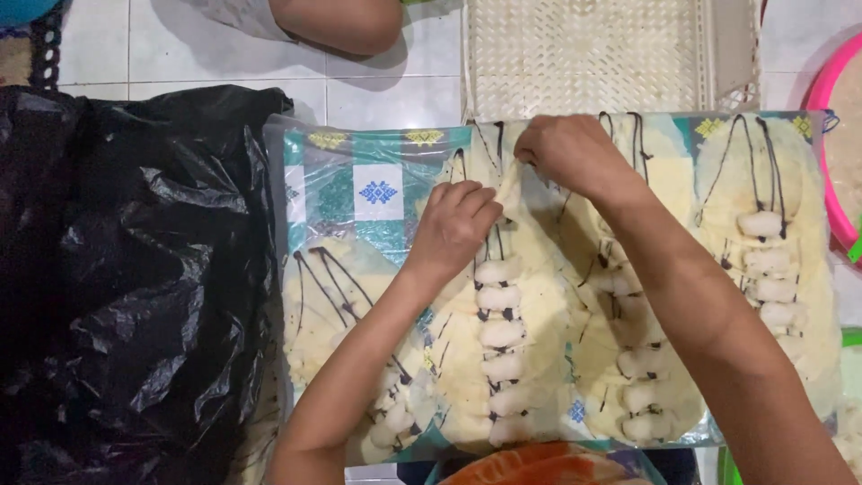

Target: Portioning filling onto dough strips and rolling them into small cylindrical shapes.

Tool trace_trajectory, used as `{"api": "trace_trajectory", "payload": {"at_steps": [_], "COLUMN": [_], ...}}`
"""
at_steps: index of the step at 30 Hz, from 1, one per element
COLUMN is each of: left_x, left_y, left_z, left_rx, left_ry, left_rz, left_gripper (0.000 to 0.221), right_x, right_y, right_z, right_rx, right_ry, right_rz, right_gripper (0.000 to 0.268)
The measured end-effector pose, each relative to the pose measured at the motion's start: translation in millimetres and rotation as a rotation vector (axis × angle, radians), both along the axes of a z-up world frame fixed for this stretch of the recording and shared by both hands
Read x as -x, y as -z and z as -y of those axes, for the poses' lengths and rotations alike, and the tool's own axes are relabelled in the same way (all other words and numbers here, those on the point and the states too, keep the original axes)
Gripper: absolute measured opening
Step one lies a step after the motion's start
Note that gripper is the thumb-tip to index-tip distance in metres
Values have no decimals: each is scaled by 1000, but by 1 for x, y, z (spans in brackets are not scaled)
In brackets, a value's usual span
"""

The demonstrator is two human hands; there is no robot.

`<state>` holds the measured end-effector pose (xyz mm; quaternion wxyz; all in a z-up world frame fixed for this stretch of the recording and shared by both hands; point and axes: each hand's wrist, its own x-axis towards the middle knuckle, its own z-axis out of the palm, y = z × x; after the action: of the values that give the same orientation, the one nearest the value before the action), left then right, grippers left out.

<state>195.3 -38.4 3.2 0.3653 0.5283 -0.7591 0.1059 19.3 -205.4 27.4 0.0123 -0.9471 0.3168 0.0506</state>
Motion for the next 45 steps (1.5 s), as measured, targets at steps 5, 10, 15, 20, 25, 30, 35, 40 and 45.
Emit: {"api": "trace_trajectory", "payload": {"at_steps": [5,10,15,20,25,30,35,40,45], "left_x": [-2,-5,-16,-35,-32,-25,-25,-12,-16], "left_y": [3,8,6,4,0,8,15,0,31], "left_z": [-2,-6,-3,28,37,39,56,74,118], "left_rx": [66,-29,-264,-747,-749,-657,-678,-515,-698], "left_ry": [17,-2,103,146,83,70,-15,-175,65], "left_rz": [95,115,0,-248,-415,-321,-363,-384,-63], "left_gripper": [3,5,8,31,37,72,60,51,66], "right_x": [-39,-22,13,0,-1,-5,-11,-11,-9], "right_y": [-1,1,7,-5,25,35,5,45,58], "right_z": [-4,-20,-88,-91,-47,-53,-55,-5,14], "right_rx": [205,123,-420,-531,-444,-329,-383,-252,-294], "right_ry": [-118,-4,475,449,377,440,378,419,578], "right_rz": [-12,231,678,342,391,522,387,517,706], "right_gripper": [14,16,36,55,35,23,42,38,22]}}
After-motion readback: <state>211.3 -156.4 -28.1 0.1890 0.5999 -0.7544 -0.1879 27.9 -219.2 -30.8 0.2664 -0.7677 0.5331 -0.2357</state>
